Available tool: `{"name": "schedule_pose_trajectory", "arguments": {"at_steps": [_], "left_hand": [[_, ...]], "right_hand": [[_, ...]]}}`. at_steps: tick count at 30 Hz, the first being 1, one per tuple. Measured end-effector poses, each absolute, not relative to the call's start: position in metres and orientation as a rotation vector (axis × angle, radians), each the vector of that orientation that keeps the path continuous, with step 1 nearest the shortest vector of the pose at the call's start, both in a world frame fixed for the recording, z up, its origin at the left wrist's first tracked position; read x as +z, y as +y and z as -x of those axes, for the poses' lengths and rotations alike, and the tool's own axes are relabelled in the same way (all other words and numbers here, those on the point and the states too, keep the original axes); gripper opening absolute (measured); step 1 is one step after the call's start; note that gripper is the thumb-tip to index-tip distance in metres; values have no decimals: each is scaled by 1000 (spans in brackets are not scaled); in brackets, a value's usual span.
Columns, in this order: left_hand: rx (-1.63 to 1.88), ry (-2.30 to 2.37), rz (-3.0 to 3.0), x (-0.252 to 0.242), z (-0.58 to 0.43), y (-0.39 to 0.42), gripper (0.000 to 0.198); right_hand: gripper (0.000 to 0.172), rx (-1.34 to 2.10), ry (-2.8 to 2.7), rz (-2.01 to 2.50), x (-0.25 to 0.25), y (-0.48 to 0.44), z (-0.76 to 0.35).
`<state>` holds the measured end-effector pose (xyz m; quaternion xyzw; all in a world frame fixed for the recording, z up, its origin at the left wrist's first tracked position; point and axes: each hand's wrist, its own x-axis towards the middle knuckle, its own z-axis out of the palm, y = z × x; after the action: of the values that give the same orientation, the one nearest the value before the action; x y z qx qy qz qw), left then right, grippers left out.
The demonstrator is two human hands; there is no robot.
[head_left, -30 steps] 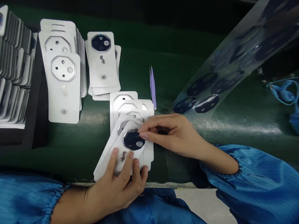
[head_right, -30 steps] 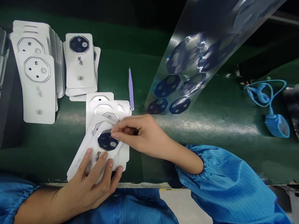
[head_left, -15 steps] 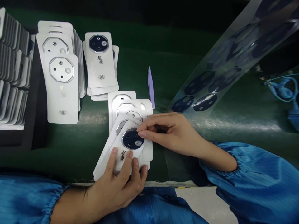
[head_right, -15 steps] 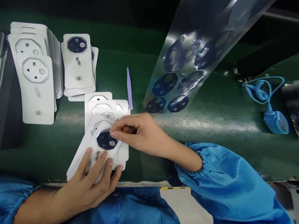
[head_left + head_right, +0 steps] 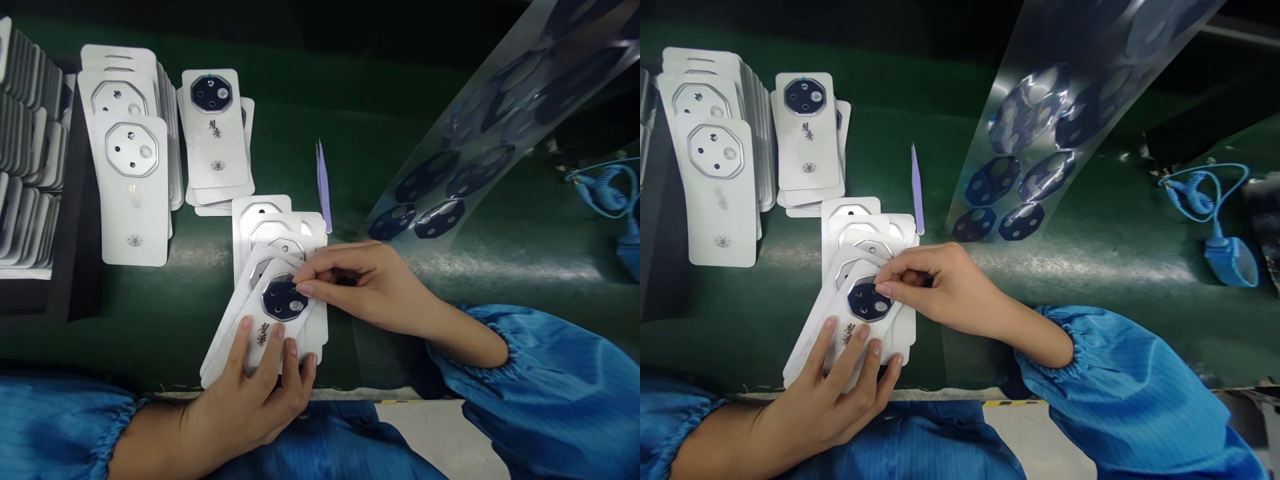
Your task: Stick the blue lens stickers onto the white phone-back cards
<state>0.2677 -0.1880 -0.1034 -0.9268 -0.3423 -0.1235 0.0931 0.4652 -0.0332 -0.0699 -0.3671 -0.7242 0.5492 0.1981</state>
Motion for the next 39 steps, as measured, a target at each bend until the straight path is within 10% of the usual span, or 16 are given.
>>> {"name": "schedule_pose_trajectory", "arguments": {"at_steps": [24,39], "left_hand": [[-365,-1000,2747,-102,-267,-186,41],[-340,-981,2728,-104,-267,-189,48]], "right_hand": [[9,1306,-2143,908,-75,-37,-465],[20,172,-2549,677,-82,-43,-465]]}}
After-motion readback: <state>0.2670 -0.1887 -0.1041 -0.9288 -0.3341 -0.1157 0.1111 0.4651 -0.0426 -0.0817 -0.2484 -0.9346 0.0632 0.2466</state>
